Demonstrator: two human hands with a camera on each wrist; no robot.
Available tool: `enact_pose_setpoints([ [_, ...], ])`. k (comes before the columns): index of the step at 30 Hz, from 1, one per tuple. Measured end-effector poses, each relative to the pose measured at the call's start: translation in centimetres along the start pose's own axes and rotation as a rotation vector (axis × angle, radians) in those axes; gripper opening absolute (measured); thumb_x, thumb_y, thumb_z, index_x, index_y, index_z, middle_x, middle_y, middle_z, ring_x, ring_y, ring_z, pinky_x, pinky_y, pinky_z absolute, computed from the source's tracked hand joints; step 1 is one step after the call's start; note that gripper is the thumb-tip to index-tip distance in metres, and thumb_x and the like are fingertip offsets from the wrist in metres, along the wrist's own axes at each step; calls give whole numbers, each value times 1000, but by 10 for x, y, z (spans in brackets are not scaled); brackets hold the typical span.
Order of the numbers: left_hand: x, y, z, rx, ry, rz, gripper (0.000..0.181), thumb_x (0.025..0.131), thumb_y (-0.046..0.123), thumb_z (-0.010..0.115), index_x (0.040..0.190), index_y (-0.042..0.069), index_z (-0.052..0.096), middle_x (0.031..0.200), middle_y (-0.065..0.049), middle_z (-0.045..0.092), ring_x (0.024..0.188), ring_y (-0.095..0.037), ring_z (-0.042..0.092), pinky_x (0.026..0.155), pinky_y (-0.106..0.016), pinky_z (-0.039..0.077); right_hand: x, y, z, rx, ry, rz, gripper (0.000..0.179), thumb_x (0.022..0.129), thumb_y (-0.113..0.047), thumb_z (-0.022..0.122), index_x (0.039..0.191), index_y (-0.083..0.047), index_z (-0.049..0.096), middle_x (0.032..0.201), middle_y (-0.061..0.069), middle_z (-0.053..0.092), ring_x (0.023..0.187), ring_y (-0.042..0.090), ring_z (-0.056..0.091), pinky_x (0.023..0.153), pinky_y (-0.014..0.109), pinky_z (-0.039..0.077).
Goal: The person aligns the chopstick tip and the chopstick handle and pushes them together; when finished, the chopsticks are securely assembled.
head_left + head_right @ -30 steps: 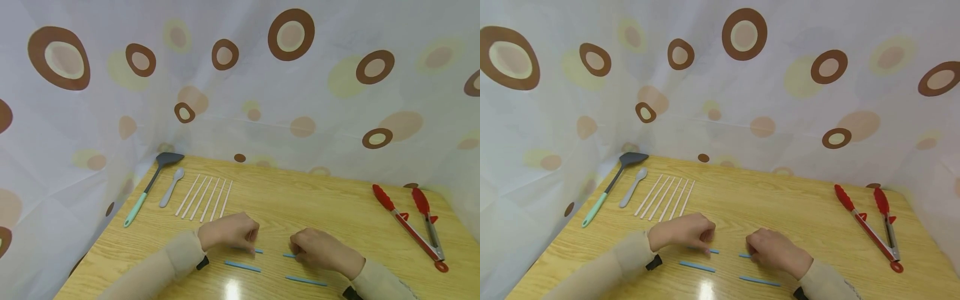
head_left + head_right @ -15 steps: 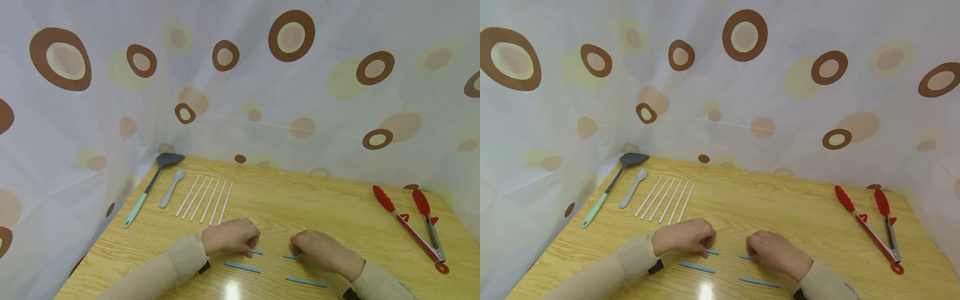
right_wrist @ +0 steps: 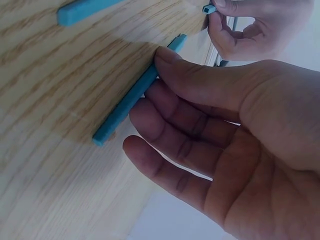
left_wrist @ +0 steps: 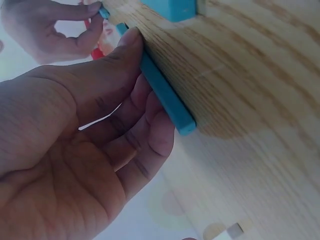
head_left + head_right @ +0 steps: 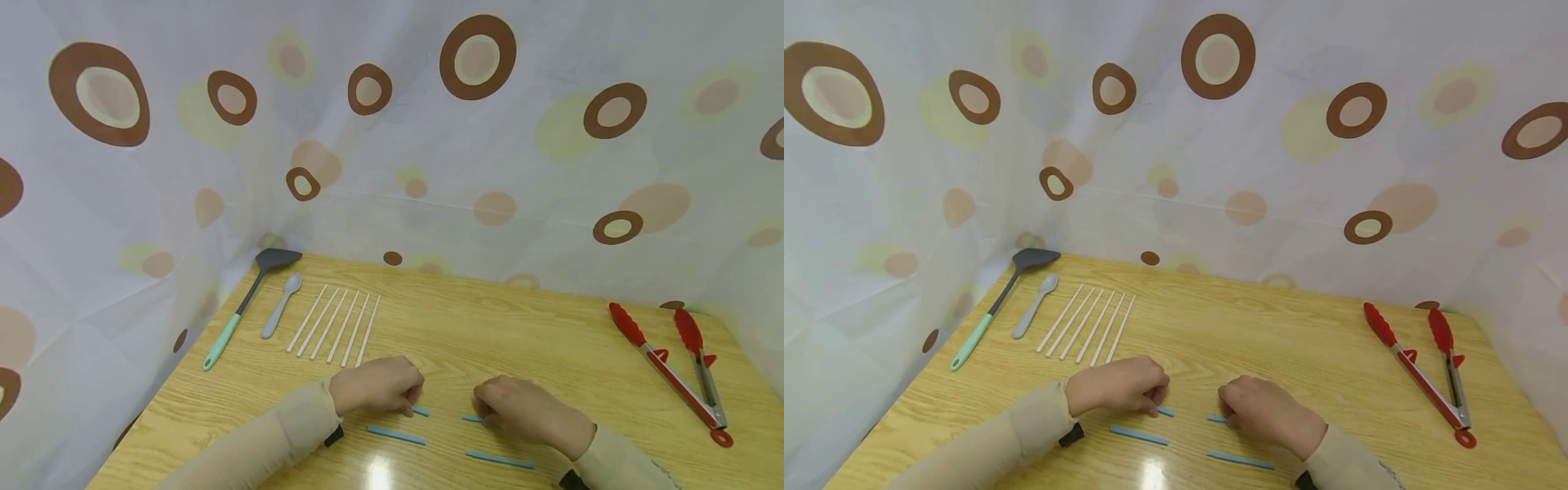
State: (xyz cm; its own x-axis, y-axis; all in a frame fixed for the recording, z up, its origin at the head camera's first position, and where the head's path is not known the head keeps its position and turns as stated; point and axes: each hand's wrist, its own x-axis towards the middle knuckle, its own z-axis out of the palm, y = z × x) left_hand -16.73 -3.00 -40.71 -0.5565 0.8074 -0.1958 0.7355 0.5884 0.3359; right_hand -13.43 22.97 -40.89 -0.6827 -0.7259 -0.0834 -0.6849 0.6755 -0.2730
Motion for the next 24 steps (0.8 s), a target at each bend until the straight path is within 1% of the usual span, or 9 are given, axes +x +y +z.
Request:
enact_pose_setpoints([
  [5,0,0,2,5,-7,1,15,86,18,77,80,15,64,72,14,54,64,1,51,59,-11,43,-2,0,2,-28,14,2,27,86,-7,77,83,-19,53,78,-14,45,66,3,42,56,24,42],
  [8,0,0,1,-3,-2,-2,13,90,17,73,83,15,63,75,13,55,66,1,51,60,-12,44,-3,2,2,-57,72,-36,24,89,-4,73,89,-16,52,80,-11,48,67,3,44,55,24,44],
  [10,0,-1,0,-14,6,-12,12,93,17,70,85,15,61,76,13,54,65,0,51,59,-12,44,-2,4,1,-60,113,-62,25,90,-2,71,92,-14,49,77,-10,49,63,3,43,53,23,42],
  [13,2,-3,-2,-32,28,-15,11,94,17,68,88,15,59,75,13,54,63,-1,50,58,-13,44,0,6,0,-71,185,-99,27,89,3,69,95,-12,47,66,-11,44,54,1,37,47,21,37],
  [15,4,-5,-3,-34,52,-4,10,94,16,69,88,14,60,76,12,56,62,-1,50,58,-13,44,0,8,-2,-71,205,-101,27,89,5,69,98,-10,48,63,-12,41,52,0,34,45,20,35],
  [16,5,-5,-4,-31,66,6,8,93,15,70,90,14,62,76,12,58,62,0,51,59,-13,44,0,8,-3,-80,216,-98,26,89,6,69,100,-9,50,63,-12,43,52,0,36,45,20,36],
  [19,7,-7,-7,-8,105,21,5,90,12,74,92,12,70,81,10,64,66,1,53,61,-11,44,0,8,-7,-88,232,-35,23,86,5,72,102,-7,61,70,-9,57,58,3,50,49,21,43],
  [21,8,-8,-9,11,124,16,4,88,12,76,93,12,74,83,9,66,68,2,54,62,-11,44,0,8,-11,-96,227,39,19,86,2,74,100,-10,67,78,-6,65,63,6,58,50,23,46],
  [24,9,-10,-13,30,162,-4,2,87,14,77,89,13,77,84,10,66,69,2,54,62,-12,45,0,8,-18,-92,229,124,14,87,-3,74,94,-14,70,82,-4,69,61,6,58,47,22,44],
])
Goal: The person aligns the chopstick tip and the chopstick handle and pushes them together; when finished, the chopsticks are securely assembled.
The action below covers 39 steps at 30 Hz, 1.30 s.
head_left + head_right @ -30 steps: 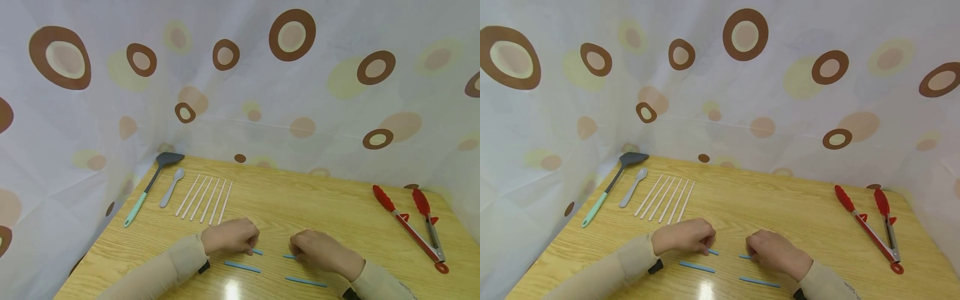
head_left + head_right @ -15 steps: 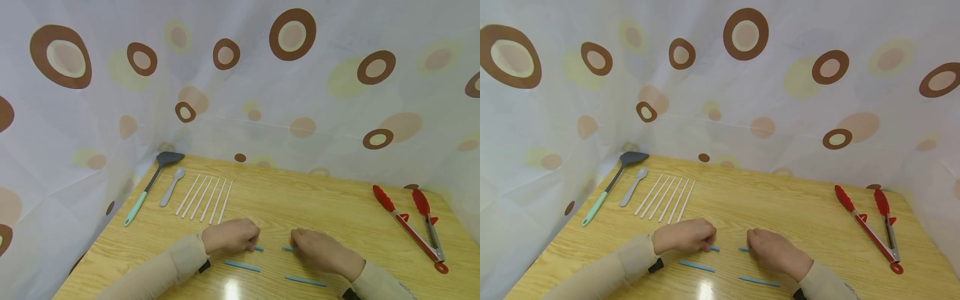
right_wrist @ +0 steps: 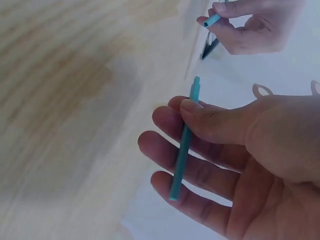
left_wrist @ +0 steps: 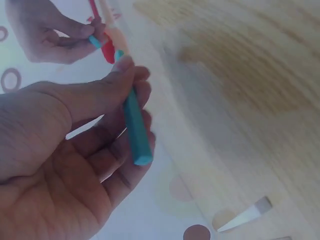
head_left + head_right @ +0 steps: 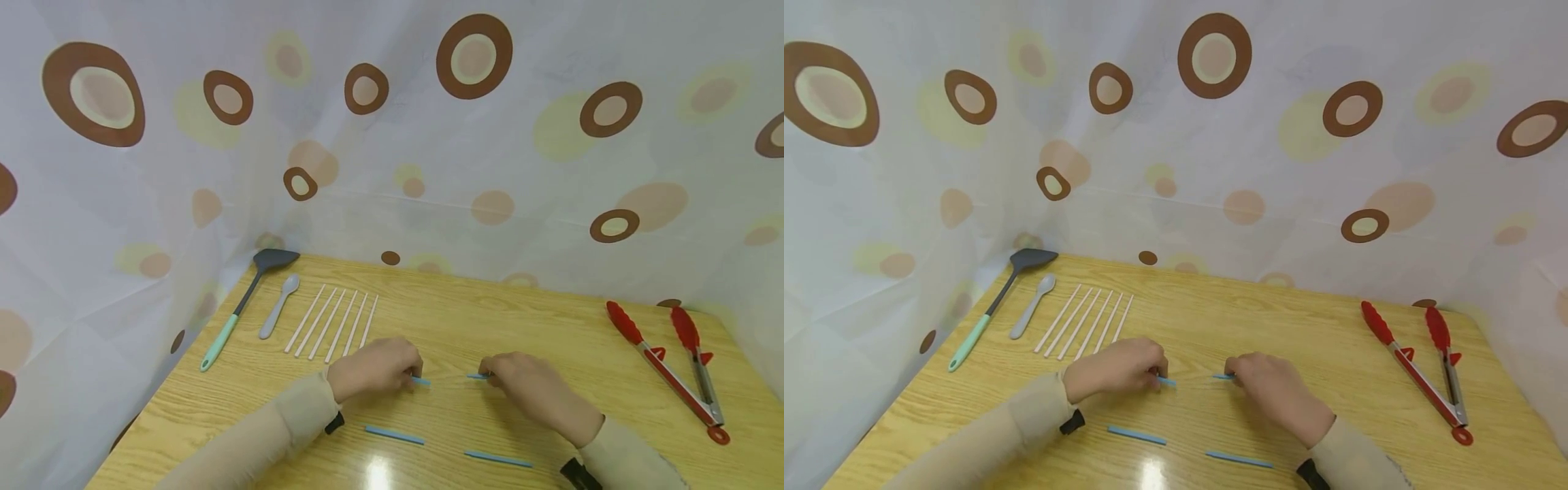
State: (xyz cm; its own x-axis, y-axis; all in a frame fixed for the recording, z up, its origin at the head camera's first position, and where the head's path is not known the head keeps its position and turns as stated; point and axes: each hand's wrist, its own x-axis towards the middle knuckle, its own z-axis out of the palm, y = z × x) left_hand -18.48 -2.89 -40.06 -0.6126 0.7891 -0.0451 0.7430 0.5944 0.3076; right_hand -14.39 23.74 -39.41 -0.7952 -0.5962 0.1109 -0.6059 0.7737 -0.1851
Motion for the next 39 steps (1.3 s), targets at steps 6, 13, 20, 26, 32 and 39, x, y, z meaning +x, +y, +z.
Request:
enact_pose_setpoints([
  [6,7,-2,-9,11,115,-50,5,90,21,74,89,16,74,82,10,65,65,1,53,56,-15,44,6,1,-8,32,56,-56,11,92,-6,70,95,-13,63,73,-10,59,53,-2,40,46,19,38],
  [13,11,1,-17,12,228,-37,7,91,22,72,95,17,75,84,9,70,62,3,54,52,-14,43,16,-4,-14,3,186,-195,22,88,-2,72,103,-12,60,73,-12,54,54,-3,41,47,17,37],
  [20,11,2,-21,11,272,-4,12,90,23,72,99,17,77,90,9,72,71,2,62,58,-12,45,21,-8,-17,-17,162,-167,21,89,-4,74,109,-9,70,83,-4,68,60,0,54,50,18,44],
  [26,9,3,-23,16,301,20,13,92,25,70,99,18,77,90,9,72,72,2,62,60,-11,45,21,-8,-17,-10,159,-174,21,87,-3,75,107,-8,71,85,-3,69,63,3,59,51,18,46],
  [32,7,4,-22,48,332,46,14,93,27,68,99,18,76,92,9,72,74,-1,63,61,-12,46,21,-8,-18,-3,159,-159,20,87,-3,74,107,-7,71,85,-1,69,62,4,60,50,18,46],
  [39,7,3,-18,43,382,65,15,93,24,69,103,15,76,96,6,72,78,-5,66,64,-14,48,20,-8,-19,32,150,-149,21,87,2,73,106,-7,71,86,-2,69,62,1,58,51,17,46],
])
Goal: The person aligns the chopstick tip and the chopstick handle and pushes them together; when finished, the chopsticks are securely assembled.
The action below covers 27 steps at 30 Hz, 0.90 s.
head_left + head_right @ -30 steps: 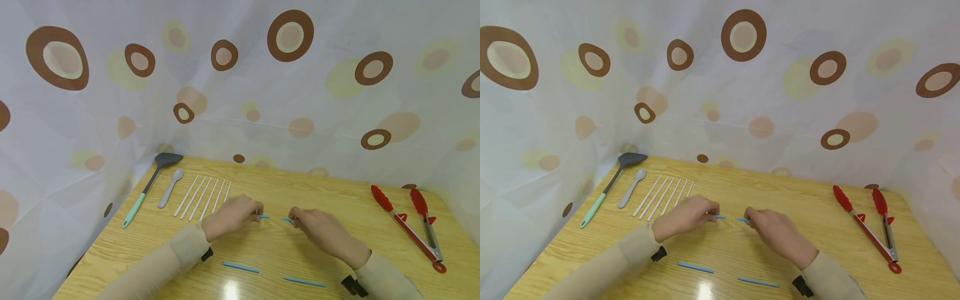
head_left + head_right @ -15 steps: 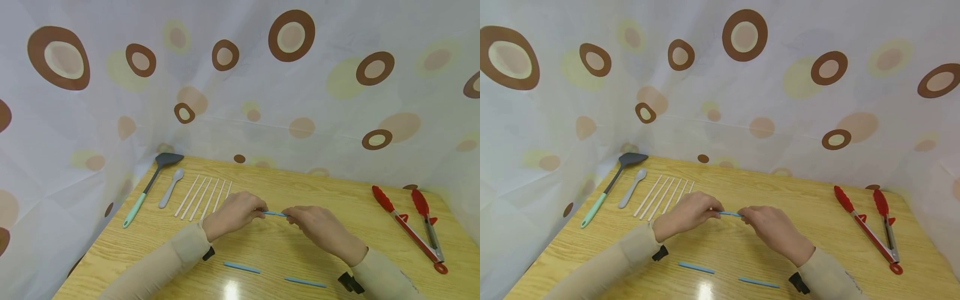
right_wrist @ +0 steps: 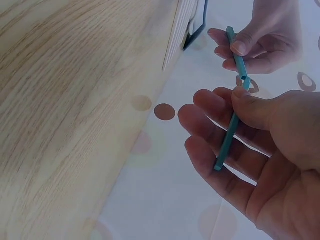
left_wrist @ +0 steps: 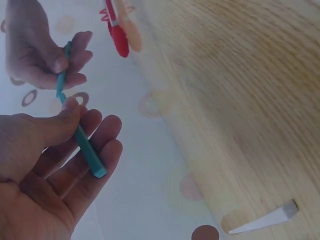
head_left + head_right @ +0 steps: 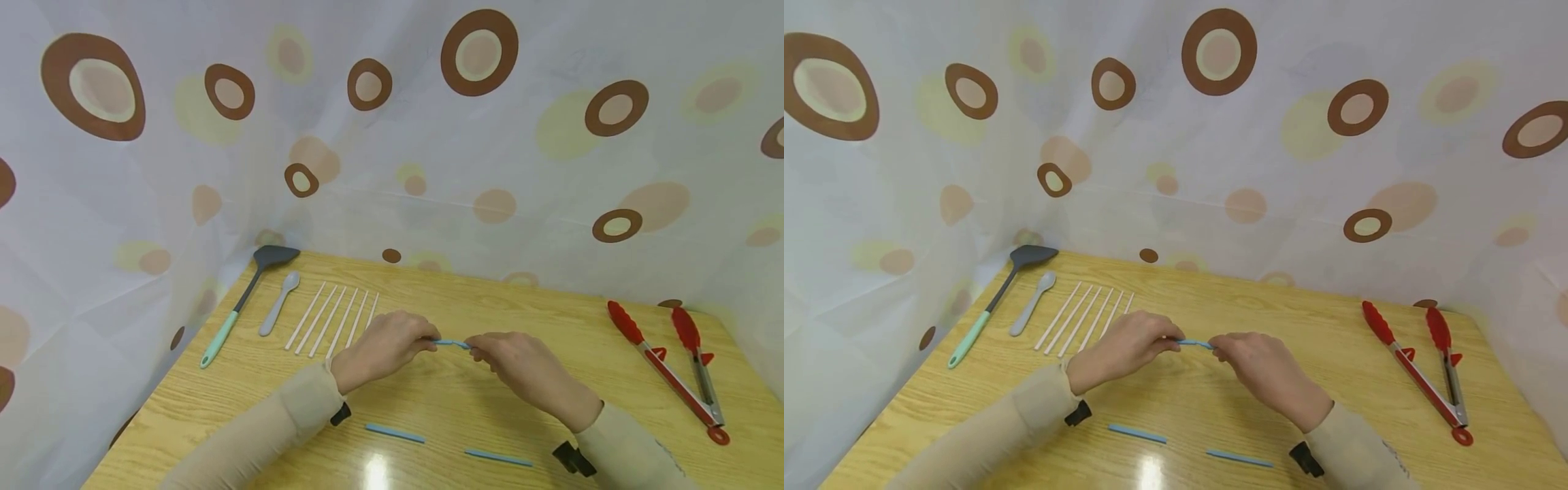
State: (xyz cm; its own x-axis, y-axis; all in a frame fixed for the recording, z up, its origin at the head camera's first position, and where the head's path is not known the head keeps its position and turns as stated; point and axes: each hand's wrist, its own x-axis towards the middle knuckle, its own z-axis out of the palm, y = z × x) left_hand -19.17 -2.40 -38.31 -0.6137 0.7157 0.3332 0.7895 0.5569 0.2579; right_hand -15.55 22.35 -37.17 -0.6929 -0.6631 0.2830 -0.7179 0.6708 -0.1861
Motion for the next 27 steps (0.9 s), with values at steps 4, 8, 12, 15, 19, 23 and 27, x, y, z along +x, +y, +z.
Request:
enact_pose_setpoints([
  [4,0,-1,1,-20,40,6,16,93,22,70,104,14,76,96,4,73,79,-6,67,66,-14,49,0,0,0,15,-3,16,20,89,3,71,105,-8,70,85,-3,68,60,-2,55,51,17,46],
  [8,0,-1,1,-13,63,28,15,93,21,71,104,14,77,97,4,72,80,-7,67,68,-15,51,0,1,0,11,0,17,20,88,2,71,106,-7,71,85,-3,69,61,0,57,51,17,46],
  [12,-2,-1,1,29,66,67,14,93,21,70,104,15,77,97,5,72,82,-7,67,69,-16,51,1,0,0,-22,28,-14,20,85,0,75,104,-6,72,85,-2,70,65,4,62,53,19,49],
  [15,-2,-1,2,44,75,107,13,93,19,70,103,14,77,94,5,70,79,-7,66,67,-14,50,1,-1,1,-53,52,-36,18,84,-1,77,101,-6,72,82,-3,69,64,5,62,53,20,49],
  [19,-1,-2,5,49,99,146,11,93,16,71,101,12,77,88,3,68,74,-8,65,66,-12,49,2,-2,2,-60,65,-49,14,85,-2,76,98,-6,71,77,-4,66,60,4,59,51,20,47],
  [23,-1,-3,8,83,127,170,10,93,15,71,100,11,77,87,3,68,75,-8,66,67,-12,49,2,-3,2,2,59,-61,13,88,3,72,99,-4,69,79,-2,64,62,5,58,53,20,48],
  [27,0,-2,9,92,148,191,9,93,11,70,100,9,76,88,2,68,76,-9,67,68,-11,49,3,-3,3,33,78,-89,17,87,8,71,98,-4,67,82,-1,64,63,7,59,54,20,49],
])
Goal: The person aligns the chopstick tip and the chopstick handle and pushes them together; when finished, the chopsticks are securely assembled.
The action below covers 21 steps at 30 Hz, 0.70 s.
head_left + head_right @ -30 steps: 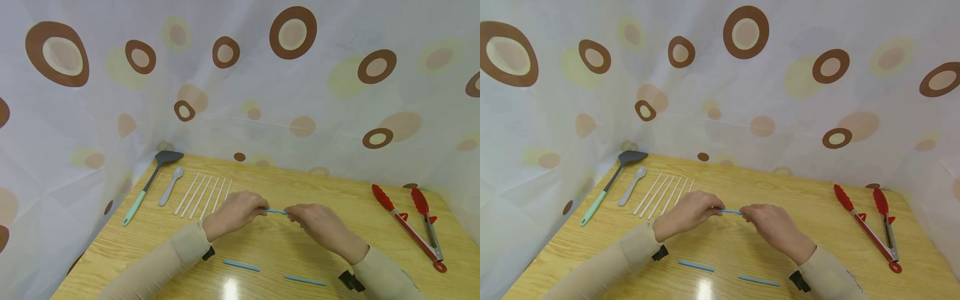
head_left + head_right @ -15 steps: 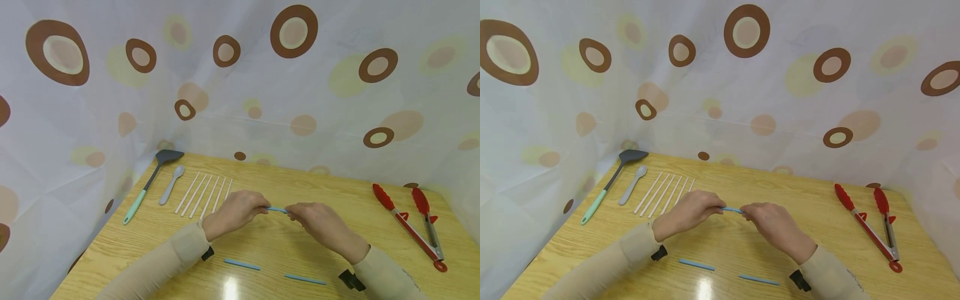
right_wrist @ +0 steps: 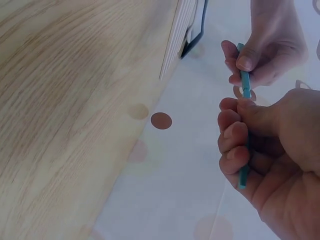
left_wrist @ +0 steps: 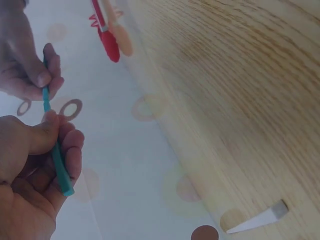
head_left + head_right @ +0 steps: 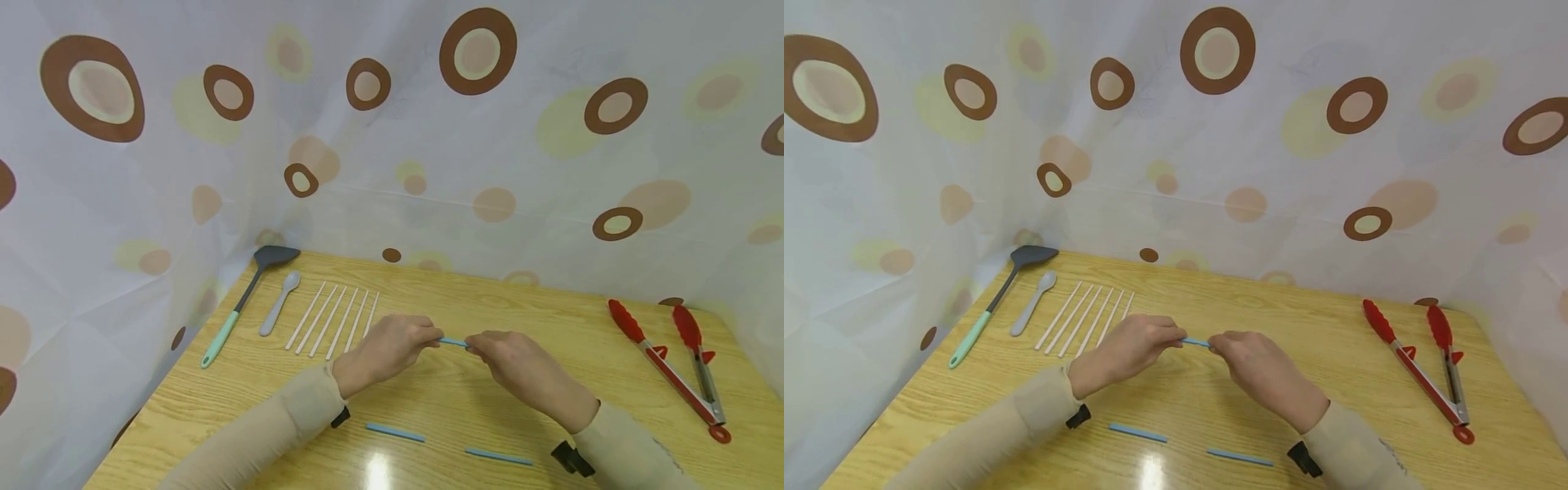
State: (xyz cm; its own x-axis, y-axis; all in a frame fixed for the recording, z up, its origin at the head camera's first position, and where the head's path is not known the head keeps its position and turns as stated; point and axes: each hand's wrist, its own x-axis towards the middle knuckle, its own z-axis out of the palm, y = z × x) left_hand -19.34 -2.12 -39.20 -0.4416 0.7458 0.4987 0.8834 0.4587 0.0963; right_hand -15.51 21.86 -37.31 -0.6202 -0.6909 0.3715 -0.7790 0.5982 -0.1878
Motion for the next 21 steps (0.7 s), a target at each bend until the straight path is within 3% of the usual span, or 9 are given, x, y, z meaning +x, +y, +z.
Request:
enact_pose_setpoints([
  [12,3,2,0,-47,68,36,9,88,-3,72,96,2,73,86,-5,69,78,-12,69,72,-9,48,7,-1,1,-90,118,-82,27,78,16,74,95,-3,66,73,1,61,56,8,55,51,19,48],
  [17,4,2,-2,-24,81,34,10,87,-6,72,94,1,73,85,-6,70,77,-13,70,72,-9,49,10,-1,2,-111,130,-89,28,76,18,75,94,-1,68,67,-1,55,50,3,40,48,17,42],
  [21,1,0,-3,-23,63,30,8,88,-3,72,93,2,73,85,-6,69,77,-12,70,71,-10,49,12,-1,3,-110,106,-93,29,76,18,75,97,-1,68,68,-1,56,51,1,38,48,17,41],
])
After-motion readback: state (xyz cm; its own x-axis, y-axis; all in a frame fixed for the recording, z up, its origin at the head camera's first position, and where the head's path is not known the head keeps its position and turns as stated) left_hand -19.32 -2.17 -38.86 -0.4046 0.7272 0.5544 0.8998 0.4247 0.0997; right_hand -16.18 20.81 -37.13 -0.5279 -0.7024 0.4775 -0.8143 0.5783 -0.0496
